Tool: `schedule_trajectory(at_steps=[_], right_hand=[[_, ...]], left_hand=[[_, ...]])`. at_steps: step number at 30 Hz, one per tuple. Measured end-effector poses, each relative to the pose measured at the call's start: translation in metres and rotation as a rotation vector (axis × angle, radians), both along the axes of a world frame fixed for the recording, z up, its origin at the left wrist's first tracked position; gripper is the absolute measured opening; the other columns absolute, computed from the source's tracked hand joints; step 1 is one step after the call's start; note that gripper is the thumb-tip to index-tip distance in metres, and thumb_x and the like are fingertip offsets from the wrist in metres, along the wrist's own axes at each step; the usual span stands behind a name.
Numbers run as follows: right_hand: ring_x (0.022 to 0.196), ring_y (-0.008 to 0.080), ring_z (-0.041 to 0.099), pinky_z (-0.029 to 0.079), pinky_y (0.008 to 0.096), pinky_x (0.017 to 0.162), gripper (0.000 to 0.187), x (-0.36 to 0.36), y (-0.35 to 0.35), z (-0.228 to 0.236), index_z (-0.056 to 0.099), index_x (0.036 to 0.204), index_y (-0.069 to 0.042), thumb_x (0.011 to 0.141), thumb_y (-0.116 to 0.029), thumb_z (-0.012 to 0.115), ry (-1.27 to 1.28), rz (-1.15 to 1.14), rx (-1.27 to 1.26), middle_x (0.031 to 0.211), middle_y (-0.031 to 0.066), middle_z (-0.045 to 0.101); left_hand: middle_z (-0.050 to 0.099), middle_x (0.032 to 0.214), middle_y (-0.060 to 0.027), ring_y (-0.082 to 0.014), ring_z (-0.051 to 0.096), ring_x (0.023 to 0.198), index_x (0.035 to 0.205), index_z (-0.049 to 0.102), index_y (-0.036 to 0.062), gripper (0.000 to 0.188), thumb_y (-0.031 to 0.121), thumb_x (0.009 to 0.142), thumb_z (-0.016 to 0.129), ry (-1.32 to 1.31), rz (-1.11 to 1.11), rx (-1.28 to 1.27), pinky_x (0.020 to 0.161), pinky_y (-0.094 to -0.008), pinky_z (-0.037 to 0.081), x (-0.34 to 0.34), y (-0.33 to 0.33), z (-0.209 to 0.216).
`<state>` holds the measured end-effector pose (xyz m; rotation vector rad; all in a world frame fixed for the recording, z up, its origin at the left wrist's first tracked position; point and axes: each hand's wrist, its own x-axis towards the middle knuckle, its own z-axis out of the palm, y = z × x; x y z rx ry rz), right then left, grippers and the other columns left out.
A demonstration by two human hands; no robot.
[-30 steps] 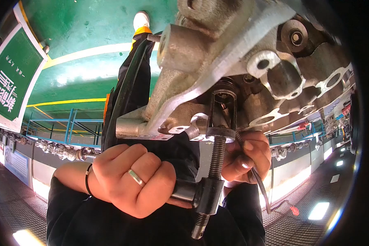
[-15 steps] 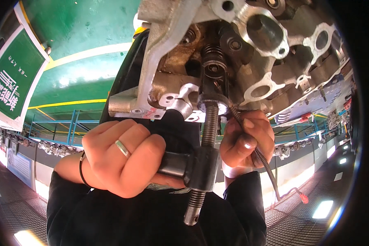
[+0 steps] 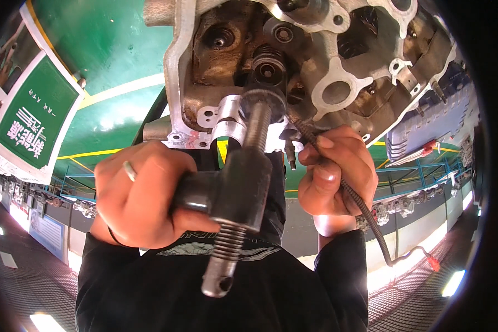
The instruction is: Compressing engine valve springs using a specialized compressor tool and removing the valve keepers to disassemble the valves from a cylinder head.
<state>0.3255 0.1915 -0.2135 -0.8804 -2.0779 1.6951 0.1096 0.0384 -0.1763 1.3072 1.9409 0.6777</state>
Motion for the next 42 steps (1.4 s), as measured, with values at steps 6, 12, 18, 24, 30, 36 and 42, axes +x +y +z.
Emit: schedule_trajectory(at_steps=[6,12,18,24,30,36,42], right_hand=[[0.063,0.0223,0.062,0.053,0.0312,0.053,0.023,0.003,0.000,-0.001,0.060,0.109,0.003,0.102,-0.019,0.062,-0.016,0.037,0.051,0.077,0.0118,0.064],[0.065,0.0220,0.059,0.052,0.0313,0.053,0.025,0.008,-0.002,-0.002,0.054,0.112,-0.002,0.107,-0.027,0.056,0.025,0.032,0.077,0.075,0.0106,0.059],[0.060,0.0237,0.062,0.055,0.0329,0.051,0.019,0.014,-0.005,-0.005,0.058,0.104,0.002,0.101,-0.017,0.063,0.171,-0.058,0.127,0.076,0.0112,0.062],[0.060,0.0234,0.065,0.057,0.0330,0.051,0.010,0.022,-0.016,0.001,0.059,0.098,0.002,0.097,-0.007,0.063,0.203,-0.181,0.188,0.077,0.0094,0.062],[0.064,0.0226,0.065,0.056,0.0323,0.057,0.011,0.029,-0.013,0.014,0.057,0.106,-0.003,0.101,-0.012,0.059,0.088,-0.128,0.174,0.077,0.0073,0.062],[0.062,0.0210,0.062,0.055,0.0319,0.057,0.018,0.025,-0.011,0.024,0.052,0.109,-0.005,0.106,-0.023,0.055,0.073,-0.149,0.190,0.075,0.0068,0.062],[0.063,0.0176,0.051,0.044,0.0287,0.058,0.028,0.016,-0.015,0.034,0.053,0.115,-0.004,0.110,-0.032,0.050,0.123,-0.208,0.160,0.076,0.0067,0.055]], left_hand=[[0.054,0.065,-0.0091,-0.0259,0.056,0.050,0.083,0.061,-0.0010,0.070,0.069,0.086,0.067,0.059,0.010,-0.014,0.045,-0.0350,0.045,-0.002,0.001,0.002],[0.054,0.065,-0.0092,-0.0261,0.056,0.050,0.083,0.061,-0.0012,0.066,0.064,0.090,0.068,-0.010,0.004,-0.026,0.046,-0.0348,0.045,-0.003,0.000,0.002],[0.056,0.066,-0.0097,-0.0262,0.057,0.050,0.084,0.061,-0.0010,0.062,0.060,0.094,0.067,0.068,0.025,-0.088,0.046,-0.0360,0.046,0.004,-0.001,0.007],[0.055,0.067,-0.0094,-0.0273,0.056,0.051,0.084,0.061,-0.0004,0.058,0.057,0.090,0.072,-0.037,0.027,-0.062,0.046,-0.0365,0.045,0.015,-0.007,0.003],[0.054,0.068,-0.0100,-0.0287,0.057,0.054,0.085,0.062,-0.0003,0.055,0.052,0.085,0.078,-0.033,0.089,-0.040,0.049,-0.0363,0.046,0.027,-0.010,0.003],[0.058,0.071,-0.0108,-0.0286,0.058,0.056,0.087,0.064,0.0000,0.042,0.037,0.083,0.083,-0.093,0.154,-0.021,0.052,-0.0363,0.048,0.026,-0.006,0.003],[0.065,0.084,-0.0139,-0.0301,0.063,0.072,0.099,0.069,-0.0023,0.039,0.028,0.080,0.085,-0.220,0.247,0.005,0.066,-0.0368,0.051,0.024,-0.010,0.005]])
